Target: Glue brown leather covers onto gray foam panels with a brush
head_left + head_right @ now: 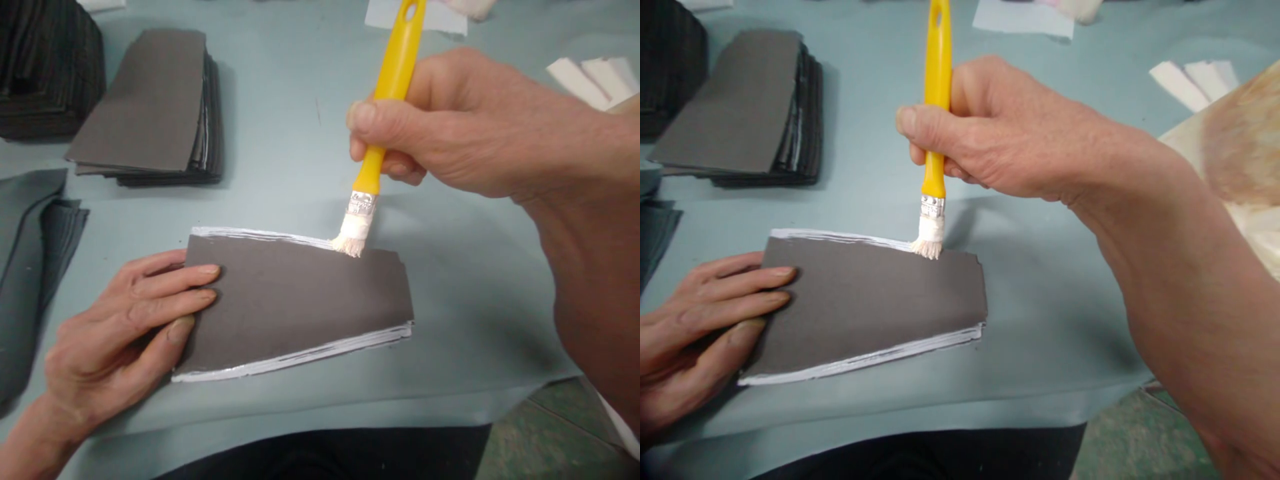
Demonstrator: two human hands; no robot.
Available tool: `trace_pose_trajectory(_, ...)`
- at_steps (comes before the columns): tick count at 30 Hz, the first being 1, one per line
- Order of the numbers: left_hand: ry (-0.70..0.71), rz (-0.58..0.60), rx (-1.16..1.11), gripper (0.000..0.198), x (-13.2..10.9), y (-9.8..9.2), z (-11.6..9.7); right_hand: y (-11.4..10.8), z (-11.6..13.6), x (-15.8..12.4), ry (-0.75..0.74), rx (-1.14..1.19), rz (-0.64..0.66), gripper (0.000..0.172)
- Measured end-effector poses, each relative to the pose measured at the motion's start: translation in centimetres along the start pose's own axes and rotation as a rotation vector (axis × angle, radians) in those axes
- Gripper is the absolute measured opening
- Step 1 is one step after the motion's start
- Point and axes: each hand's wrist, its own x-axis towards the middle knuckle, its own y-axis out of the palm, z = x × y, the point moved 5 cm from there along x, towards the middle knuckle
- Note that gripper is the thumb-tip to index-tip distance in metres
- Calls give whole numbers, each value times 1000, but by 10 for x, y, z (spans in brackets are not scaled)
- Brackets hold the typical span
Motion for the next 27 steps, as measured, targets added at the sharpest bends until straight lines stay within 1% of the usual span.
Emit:
trace_pose_trajectory(4, -42, -16, 4, 79, -4, -2, 3, -6, -5, -7, 11, 14, -23, 44)
trace_pose_trajectory(12, -29, -8, 10, 81, -2, -1, 3, -15, -15, -21, 14, 16, -31, 46)
trace_pose_trajectory(20, -2, -19, 39, 85, 0, 0, 0, -24, -22, -33, 61, -17, -69, 53)
trace_pose_trajectory(27, -10, -35, 59, 81, -3, -1, 5, -29, -29, -45, 137, -13, -97, 54)
